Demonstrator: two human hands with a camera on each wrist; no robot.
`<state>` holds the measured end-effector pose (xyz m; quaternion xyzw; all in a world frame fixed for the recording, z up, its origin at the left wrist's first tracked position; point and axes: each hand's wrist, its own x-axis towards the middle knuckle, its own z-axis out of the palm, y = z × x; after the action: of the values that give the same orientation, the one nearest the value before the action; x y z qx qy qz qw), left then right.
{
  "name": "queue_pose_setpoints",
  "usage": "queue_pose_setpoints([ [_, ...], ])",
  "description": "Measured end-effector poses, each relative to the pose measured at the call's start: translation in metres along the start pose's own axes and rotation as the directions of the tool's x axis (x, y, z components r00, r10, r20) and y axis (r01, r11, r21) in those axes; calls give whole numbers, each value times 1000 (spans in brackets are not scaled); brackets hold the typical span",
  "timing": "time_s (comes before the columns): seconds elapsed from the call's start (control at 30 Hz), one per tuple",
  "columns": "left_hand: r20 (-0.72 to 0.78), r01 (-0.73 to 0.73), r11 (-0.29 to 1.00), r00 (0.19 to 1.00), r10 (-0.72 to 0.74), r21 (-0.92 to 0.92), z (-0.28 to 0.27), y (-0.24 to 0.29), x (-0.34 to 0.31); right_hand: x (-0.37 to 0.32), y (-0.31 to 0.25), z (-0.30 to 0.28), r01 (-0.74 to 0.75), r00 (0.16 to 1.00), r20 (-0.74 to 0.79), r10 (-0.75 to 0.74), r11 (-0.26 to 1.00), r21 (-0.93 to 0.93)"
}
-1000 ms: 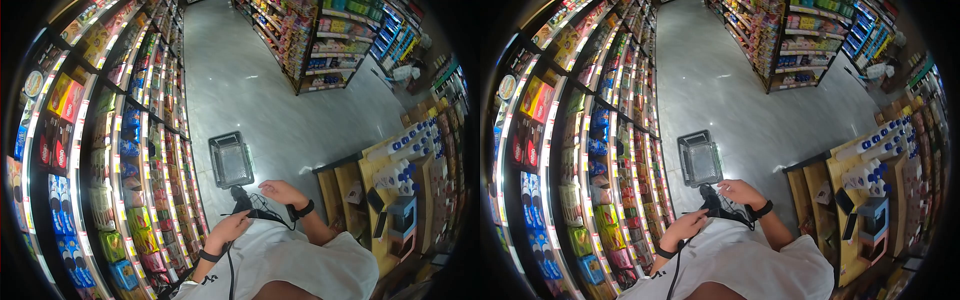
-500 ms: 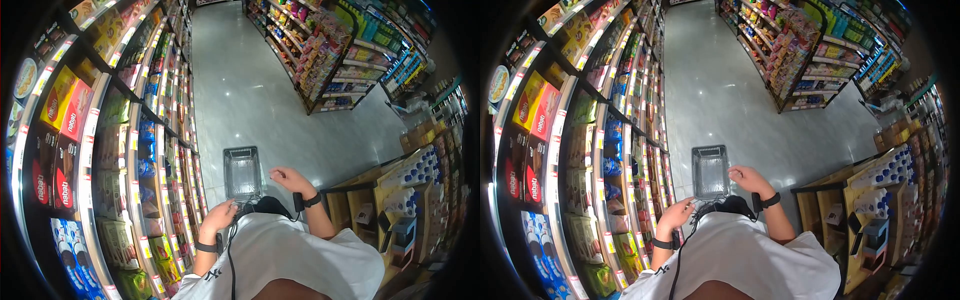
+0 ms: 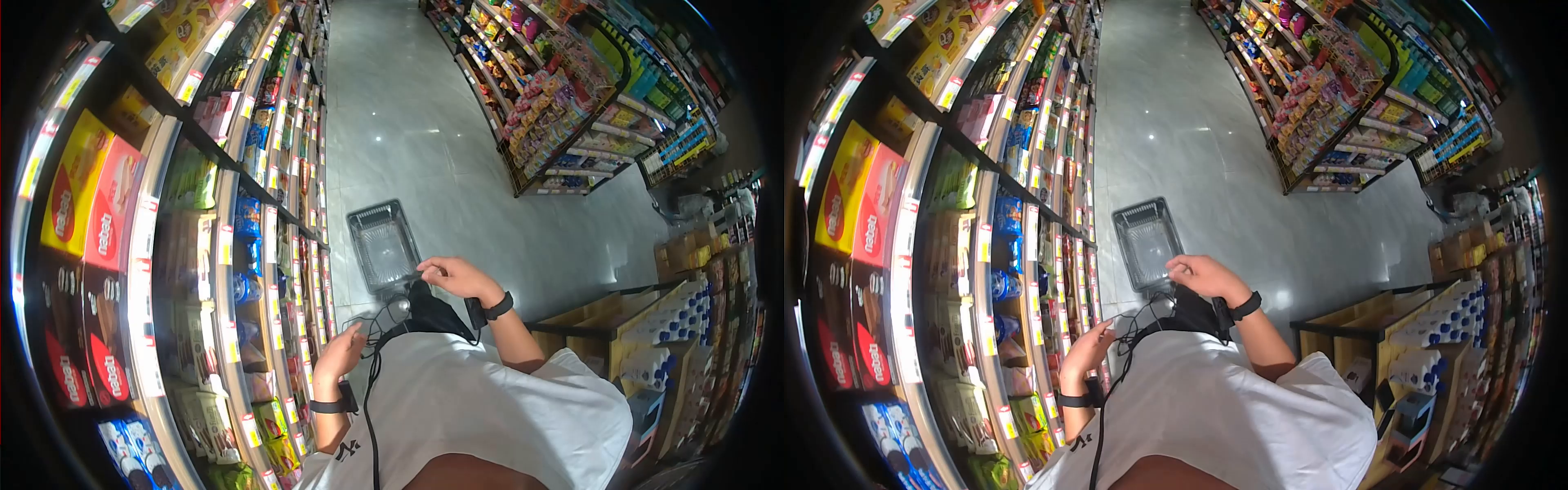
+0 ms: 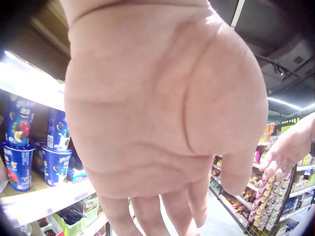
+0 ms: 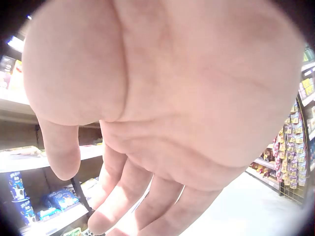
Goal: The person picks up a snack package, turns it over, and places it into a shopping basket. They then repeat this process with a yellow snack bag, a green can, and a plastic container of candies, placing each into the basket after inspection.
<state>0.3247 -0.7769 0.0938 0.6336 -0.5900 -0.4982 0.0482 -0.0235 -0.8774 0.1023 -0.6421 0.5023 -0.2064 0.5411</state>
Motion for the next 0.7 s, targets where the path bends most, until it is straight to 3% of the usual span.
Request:
queue_pose_setpoints([
  [0.1,5,-8,998,1000,8,-61,-13,22,32,28,13,-23,-9,1000,6,9,1000,16],
  [0.23,-43,-50,999,998,49,-12,-23,51,89,74,42,-69,-26,999,37,26,1000,1],
  [0.37,-15,54,999,998,-54,2,-44,100,148,120,37,-137,18,999,-40,-20,999,-43],
  [0.43,-34,-50,998,998,48,-37,-55,119,178,145,38,-169,65,993,-95,-67,998,-23],
  [0.47,-43,-99,993,994,97,-57,-59,127,191,160,46,-183,66,993,-104,-58,995,76],
  [0.57,-76,13,997,997,-8,70,-76,163,215,193,61,-215,89,982,-168,-84,996,19],
  [0.6,-113,-80,989,989,94,124,-78,167,224,197,64,-219,83,987,-143,-74,995,59],
  [0.7,0,-48,998,999,48,26,-88,196,245,217,72,-237,80,993,-101,-66,986,147],
])
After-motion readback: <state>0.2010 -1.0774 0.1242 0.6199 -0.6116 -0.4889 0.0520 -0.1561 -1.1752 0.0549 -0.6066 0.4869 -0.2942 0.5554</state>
